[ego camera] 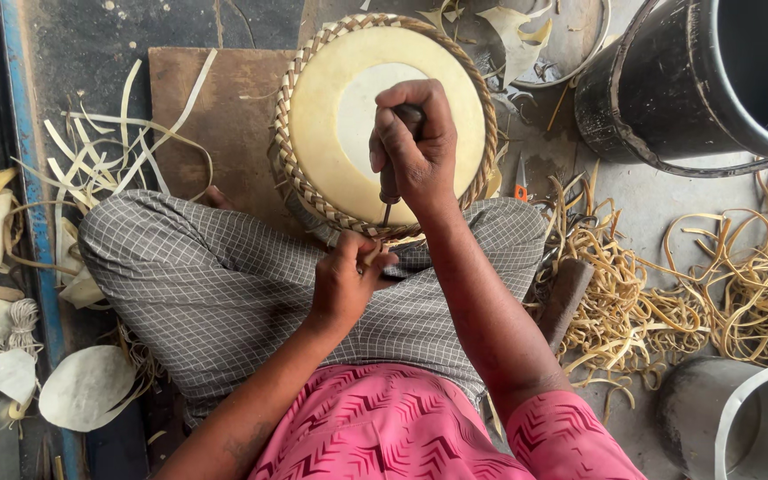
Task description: The person constructs a drum by hand using leather straps and a tool to thread them through the rim of the drum head. They tighten and secure the straps around the wooden base while sitting on the floor.
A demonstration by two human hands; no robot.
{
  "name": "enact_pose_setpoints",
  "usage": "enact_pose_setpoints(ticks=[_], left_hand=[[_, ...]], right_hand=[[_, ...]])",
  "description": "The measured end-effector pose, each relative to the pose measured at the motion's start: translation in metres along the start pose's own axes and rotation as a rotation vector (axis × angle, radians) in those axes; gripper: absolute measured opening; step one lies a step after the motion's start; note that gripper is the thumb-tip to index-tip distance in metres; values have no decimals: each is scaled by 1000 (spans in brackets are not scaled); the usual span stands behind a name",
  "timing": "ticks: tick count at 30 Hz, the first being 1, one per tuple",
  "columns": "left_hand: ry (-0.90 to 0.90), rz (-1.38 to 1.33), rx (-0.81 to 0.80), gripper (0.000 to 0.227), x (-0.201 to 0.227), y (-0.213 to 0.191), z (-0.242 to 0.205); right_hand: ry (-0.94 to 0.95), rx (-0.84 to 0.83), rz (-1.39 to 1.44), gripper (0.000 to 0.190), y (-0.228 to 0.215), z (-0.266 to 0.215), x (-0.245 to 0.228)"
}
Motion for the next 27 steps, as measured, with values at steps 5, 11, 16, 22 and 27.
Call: enact_pose_setpoints(ticks=[5,11,16,22,27], left_hand=[[251,295,27,56,49,-20,3],[570,413,108,26,74,-44,41],[555,312,-4,28,66,-29,61],[541,275,-52,26,66,-36,53],[584,250,-152,22,67,-36,57]], right_hand=[[17,30,81,16,-4,-4,-2],[-134,132,-356,52,9,-38,-19],[-48,239,175,42,-21,9,6],[-269,-174,183,47,-83,40,-128],[273,-1194,-99,48,30,-127,-62]])
Point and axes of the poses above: each hand's wrist, its own z-axis towards the middle knuckle, its own y-axis out of the palm, x = y × z, the point moved 10 cm from there along z, towards the middle knuckle, and after that the axes turned 4 degrees about -y, right-handed, at the moved point
